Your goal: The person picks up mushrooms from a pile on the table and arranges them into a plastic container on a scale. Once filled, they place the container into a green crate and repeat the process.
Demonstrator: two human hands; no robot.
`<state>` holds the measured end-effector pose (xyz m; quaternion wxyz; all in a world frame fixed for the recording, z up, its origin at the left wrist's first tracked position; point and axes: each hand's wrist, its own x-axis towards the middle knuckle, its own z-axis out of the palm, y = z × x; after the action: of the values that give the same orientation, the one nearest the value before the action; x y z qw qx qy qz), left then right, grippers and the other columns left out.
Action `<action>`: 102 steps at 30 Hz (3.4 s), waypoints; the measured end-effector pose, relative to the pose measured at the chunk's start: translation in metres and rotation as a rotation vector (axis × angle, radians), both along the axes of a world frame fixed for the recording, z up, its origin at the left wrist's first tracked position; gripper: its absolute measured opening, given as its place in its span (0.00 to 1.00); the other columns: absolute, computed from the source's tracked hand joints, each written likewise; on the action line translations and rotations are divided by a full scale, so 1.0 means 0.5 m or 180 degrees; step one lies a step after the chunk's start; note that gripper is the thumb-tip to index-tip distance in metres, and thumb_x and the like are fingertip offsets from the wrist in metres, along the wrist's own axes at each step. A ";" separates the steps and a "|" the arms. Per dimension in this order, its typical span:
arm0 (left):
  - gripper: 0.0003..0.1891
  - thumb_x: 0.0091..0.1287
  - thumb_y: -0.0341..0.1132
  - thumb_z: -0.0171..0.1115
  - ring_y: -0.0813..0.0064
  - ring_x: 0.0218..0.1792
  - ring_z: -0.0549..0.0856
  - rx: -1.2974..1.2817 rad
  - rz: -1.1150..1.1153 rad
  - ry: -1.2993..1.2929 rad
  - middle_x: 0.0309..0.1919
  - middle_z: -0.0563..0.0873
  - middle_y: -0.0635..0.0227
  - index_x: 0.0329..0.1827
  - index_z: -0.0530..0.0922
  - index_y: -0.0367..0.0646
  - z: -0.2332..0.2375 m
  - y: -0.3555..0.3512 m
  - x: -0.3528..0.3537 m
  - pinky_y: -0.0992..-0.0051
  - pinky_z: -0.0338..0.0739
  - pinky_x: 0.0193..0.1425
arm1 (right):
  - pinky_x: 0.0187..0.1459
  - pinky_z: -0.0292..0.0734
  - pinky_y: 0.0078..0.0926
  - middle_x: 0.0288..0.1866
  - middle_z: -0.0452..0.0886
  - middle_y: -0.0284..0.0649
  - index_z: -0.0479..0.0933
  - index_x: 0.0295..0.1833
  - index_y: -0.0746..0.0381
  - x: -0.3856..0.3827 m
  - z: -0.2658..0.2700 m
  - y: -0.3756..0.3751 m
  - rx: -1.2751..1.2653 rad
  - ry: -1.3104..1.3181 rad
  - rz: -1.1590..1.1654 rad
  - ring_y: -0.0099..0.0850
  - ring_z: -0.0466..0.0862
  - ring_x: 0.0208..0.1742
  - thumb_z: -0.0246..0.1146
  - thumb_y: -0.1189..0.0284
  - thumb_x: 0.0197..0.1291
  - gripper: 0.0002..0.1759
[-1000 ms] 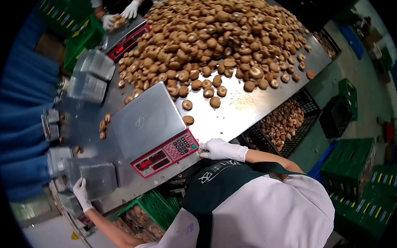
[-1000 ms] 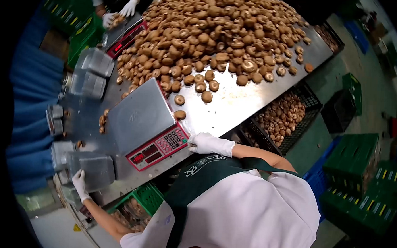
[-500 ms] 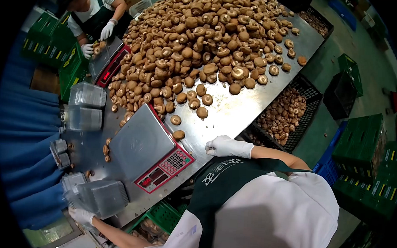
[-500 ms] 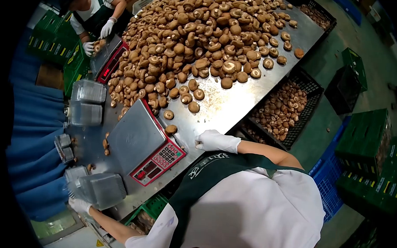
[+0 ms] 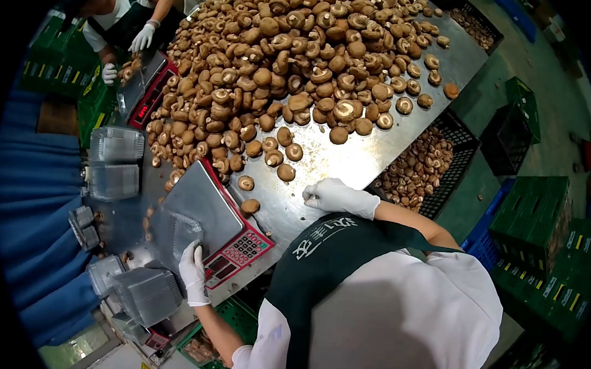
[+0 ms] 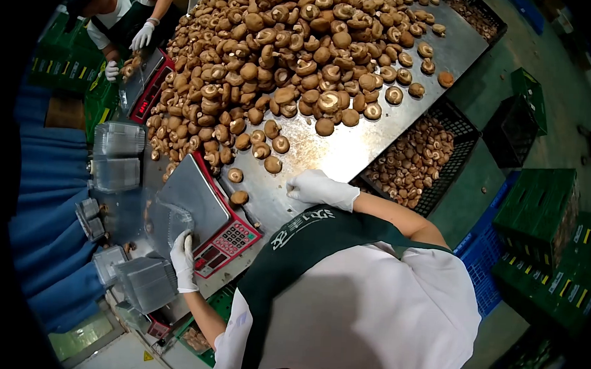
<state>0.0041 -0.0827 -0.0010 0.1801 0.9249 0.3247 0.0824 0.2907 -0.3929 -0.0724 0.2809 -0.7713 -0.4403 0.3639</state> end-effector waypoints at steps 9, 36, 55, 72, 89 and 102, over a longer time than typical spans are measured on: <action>0.12 0.65 0.30 0.61 0.59 0.50 0.82 0.0216 -0.0012 -0.0696 0.48 0.83 0.55 0.50 0.80 0.37 0.112 -0.120 0.212 0.68 0.73 0.58 | 0.41 0.79 0.37 0.37 0.83 0.43 0.78 0.45 0.57 0.215 0.035 -0.107 0.0140 -0.1539 -0.1788 0.43 0.82 0.38 0.65 0.65 0.54 0.13; 0.32 0.54 0.52 0.68 0.56 0.70 0.63 0.0253 -0.2439 -0.0323 0.66 0.70 0.61 0.61 0.74 0.49 -0.152 -0.410 0.796 0.51 0.57 0.70 | 0.40 0.78 0.40 0.33 0.84 0.48 0.81 0.44 0.60 0.357 0.065 -0.430 -0.2061 -0.1637 -0.2210 0.46 0.85 0.39 0.58 0.45 0.59 0.28; 0.36 0.46 0.53 0.73 0.53 0.70 0.63 0.0437 -0.1279 -0.0089 0.67 0.69 0.61 0.59 0.75 0.49 -0.224 -0.355 0.414 0.44 0.50 0.70 | 0.36 0.76 0.35 0.52 0.74 0.50 0.72 0.51 0.65 0.248 -0.039 -0.050 0.0188 -0.2624 -0.0205 0.39 0.79 0.36 0.73 0.66 0.36 0.33; 0.41 0.51 0.50 0.73 0.47 0.68 0.64 0.0270 -0.0350 -0.1002 0.70 0.62 0.49 0.68 0.67 0.45 -0.183 -0.274 0.475 0.53 0.57 0.70 | 0.64 0.59 0.59 0.67 0.67 0.49 0.68 0.64 0.60 0.372 -0.007 0.134 0.0112 -0.3120 -0.0617 0.46 0.66 0.68 0.71 0.57 0.48 0.38; 0.45 0.49 0.42 0.75 0.48 0.65 0.68 -0.0147 0.0214 -0.0735 0.68 0.66 0.51 0.70 0.62 0.41 -0.206 -0.322 0.362 0.59 0.64 0.67 | 0.58 0.73 0.36 0.59 0.76 0.49 0.72 0.59 0.61 0.213 0.006 0.064 0.1503 -0.0999 -0.0268 0.48 0.76 0.59 0.64 0.71 0.54 0.25; 0.45 0.47 0.56 0.73 0.50 0.72 0.58 0.0125 -0.0329 0.0129 0.74 0.58 0.57 0.70 0.66 0.55 -0.189 -0.308 0.495 0.44 0.50 0.69 | 0.48 0.73 0.47 0.68 0.63 0.59 0.69 0.62 0.60 0.290 -0.015 0.069 0.0106 -0.2677 -0.0264 0.43 0.78 0.48 0.70 0.67 0.46 0.34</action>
<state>0.2514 -0.2368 -0.0957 0.1593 0.9452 0.2784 0.0606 0.4355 -0.3586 -0.0800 0.1035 -0.8650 -0.4910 -0.0014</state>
